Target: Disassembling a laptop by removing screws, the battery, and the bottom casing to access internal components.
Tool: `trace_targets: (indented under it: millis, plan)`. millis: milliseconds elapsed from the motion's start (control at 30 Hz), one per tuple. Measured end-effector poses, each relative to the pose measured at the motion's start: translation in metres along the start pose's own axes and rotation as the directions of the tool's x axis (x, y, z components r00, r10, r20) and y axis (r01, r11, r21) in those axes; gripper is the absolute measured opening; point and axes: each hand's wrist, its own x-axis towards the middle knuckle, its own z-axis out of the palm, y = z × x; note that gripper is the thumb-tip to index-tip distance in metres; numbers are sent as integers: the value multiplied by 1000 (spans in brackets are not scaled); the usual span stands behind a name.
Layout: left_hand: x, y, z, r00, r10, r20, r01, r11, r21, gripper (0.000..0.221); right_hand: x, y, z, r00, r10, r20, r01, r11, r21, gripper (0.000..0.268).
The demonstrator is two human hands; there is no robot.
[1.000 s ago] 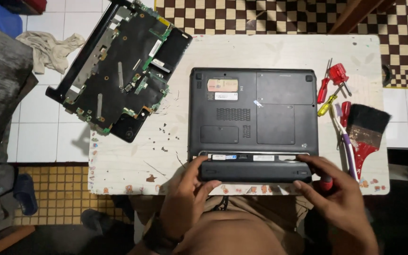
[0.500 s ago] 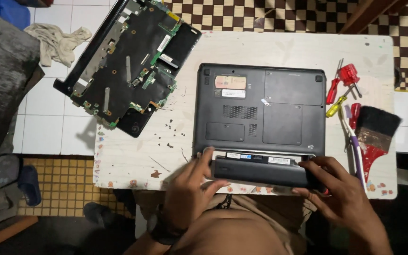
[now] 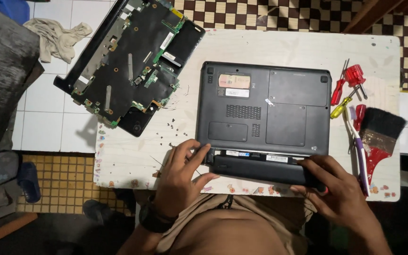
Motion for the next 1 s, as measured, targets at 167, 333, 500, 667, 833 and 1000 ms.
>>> trace_targets:
  millis: [167,333,500,667,833,1000]
  plan:
    - [0,-3,-1,1000,21,-23,-22,998,-50,66,1,-3,-1,997,74,4,-74,994,83,57]
    - [-1,-5,3,999,18,-33,-20,998,-52,68,1,-3,1,998,65,-26,-63,994,90,57]
    - [-2,-6,4,998,36,-45,-38,998,-46,65,5,-13,3,989,140,-42,-137,989,64,54]
    - [1,-5,2,999,31,-28,-32,999,-26,62,7,-17,3,992,121,-19,-118,985,127,54]
    - [-1,-1,4,1000,18,-20,-18,1000,7,64,5,-15,3,994,110,-13,-108,987,123,55]
    - [1,2,4,998,49,-30,-48,997,52,62,3,-16,1,999,40,-31,-35,986,160,57]
